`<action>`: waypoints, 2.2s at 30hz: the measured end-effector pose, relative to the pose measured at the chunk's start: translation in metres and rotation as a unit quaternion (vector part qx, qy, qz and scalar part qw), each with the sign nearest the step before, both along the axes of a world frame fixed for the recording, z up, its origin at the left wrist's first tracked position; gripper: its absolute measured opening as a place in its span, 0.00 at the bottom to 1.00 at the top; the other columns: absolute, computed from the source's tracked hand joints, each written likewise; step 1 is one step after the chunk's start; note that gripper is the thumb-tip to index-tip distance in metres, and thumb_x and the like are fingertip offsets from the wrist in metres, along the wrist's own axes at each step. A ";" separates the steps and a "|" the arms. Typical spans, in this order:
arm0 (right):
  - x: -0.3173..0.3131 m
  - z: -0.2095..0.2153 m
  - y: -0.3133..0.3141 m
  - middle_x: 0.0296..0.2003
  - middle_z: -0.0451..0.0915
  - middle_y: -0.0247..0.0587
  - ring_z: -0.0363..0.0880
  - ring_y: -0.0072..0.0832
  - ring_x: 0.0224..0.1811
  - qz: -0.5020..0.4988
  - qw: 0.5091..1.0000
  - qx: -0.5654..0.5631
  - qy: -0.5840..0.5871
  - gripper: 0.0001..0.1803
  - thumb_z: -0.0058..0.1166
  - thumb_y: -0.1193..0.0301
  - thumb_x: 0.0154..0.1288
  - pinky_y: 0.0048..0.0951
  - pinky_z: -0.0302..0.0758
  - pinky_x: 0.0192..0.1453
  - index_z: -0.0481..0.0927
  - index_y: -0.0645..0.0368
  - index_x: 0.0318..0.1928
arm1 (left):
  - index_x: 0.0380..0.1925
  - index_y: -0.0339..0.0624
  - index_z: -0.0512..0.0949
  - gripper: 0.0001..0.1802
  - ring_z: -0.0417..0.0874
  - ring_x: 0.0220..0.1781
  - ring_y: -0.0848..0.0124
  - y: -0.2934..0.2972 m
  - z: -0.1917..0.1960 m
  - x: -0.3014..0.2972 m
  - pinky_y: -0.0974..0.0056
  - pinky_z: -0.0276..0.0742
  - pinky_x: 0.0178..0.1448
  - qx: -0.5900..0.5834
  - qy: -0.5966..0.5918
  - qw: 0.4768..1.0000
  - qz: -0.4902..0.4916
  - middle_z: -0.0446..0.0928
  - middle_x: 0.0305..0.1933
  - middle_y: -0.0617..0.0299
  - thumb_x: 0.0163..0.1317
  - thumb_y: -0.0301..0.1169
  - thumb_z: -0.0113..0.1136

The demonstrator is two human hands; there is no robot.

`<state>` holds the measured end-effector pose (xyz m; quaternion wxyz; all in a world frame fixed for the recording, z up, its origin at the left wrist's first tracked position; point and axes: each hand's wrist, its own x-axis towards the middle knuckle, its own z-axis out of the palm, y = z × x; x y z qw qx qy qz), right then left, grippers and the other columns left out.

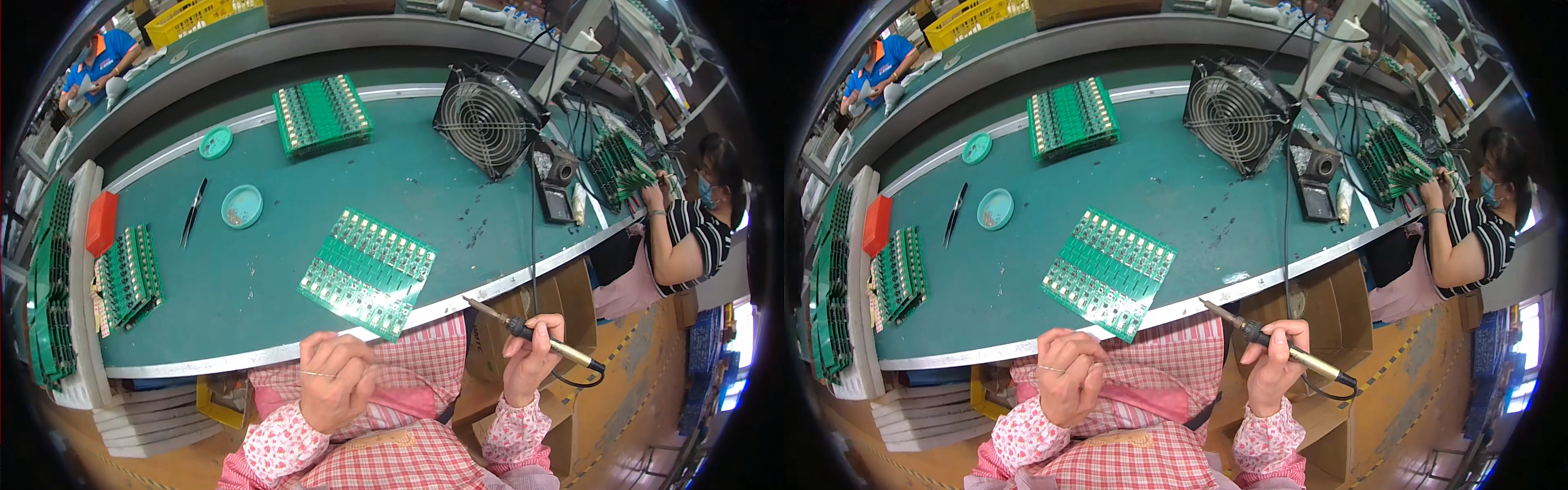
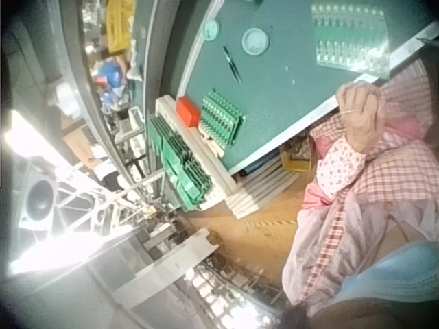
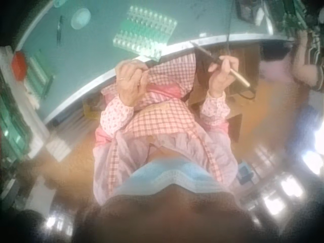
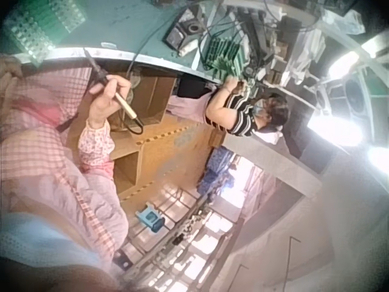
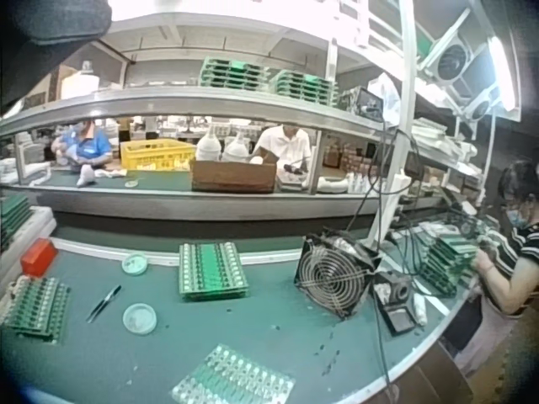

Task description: The person solders components onto a circuit board panel using a soldering iron and wire, stacks the panel with other circuit boards, and solders components on a new panel.

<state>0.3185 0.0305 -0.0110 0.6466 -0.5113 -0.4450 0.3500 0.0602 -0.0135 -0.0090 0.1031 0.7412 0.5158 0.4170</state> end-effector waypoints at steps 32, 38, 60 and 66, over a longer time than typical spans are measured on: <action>0.067 0.019 0.067 0.27 0.70 0.30 0.66 0.15 0.19 -0.142 0.983 0.087 -0.079 0.12 0.44 0.63 0.77 0.16 0.62 0.24 0.72 0.58 0.39 | 0.31 0.42 0.80 0.06 0.81 0.46 0.64 0.050 0.038 0.092 0.54 0.69 0.59 -0.042 -0.258 0.877 -0.404 0.82 0.43 0.60 0.63 0.29 0.55; 0.070 0.033 0.121 0.23 0.69 0.27 0.67 0.14 0.24 -0.171 0.975 0.079 -0.118 0.08 0.48 0.67 0.76 0.17 0.63 0.28 0.75 0.58 0.42 | 0.31 0.42 0.80 0.06 0.81 0.47 0.64 0.056 0.042 0.114 0.55 0.69 0.58 0.000 -0.229 0.859 -0.459 0.82 0.43 0.60 0.63 0.30 0.54; -0.032 0.000 0.089 0.40 0.83 0.44 0.83 0.40 0.48 0.109 0.820 0.205 -0.523 0.17 0.65 0.78 0.55 0.38 0.79 0.53 0.82 0.56 0.47 | 0.33 0.43 0.80 0.13 0.82 0.47 0.60 0.003 0.002 -0.022 0.53 0.69 0.57 -0.041 0.060 0.996 0.046 0.82 0.42 0.60 0.47 0.25 0.72; -0.061 0.000 0.088 0.41 0.82 0.48 0.82 0.43 0.46 0.151 0.833 0.178 -0.502 0.16 0.63 0.78 0.57 0.44 0.75 0.60 0.79 0.58 0.48 | 0.42 0.40 0.79 0.23 0.78 0.55 0.59 0.000 -0.007 -0.017 0.53 0.67 0.61 -0.044 0.091 0.989 0.104 0.79 0.48 0.57 0.45 0.30 0.77</action>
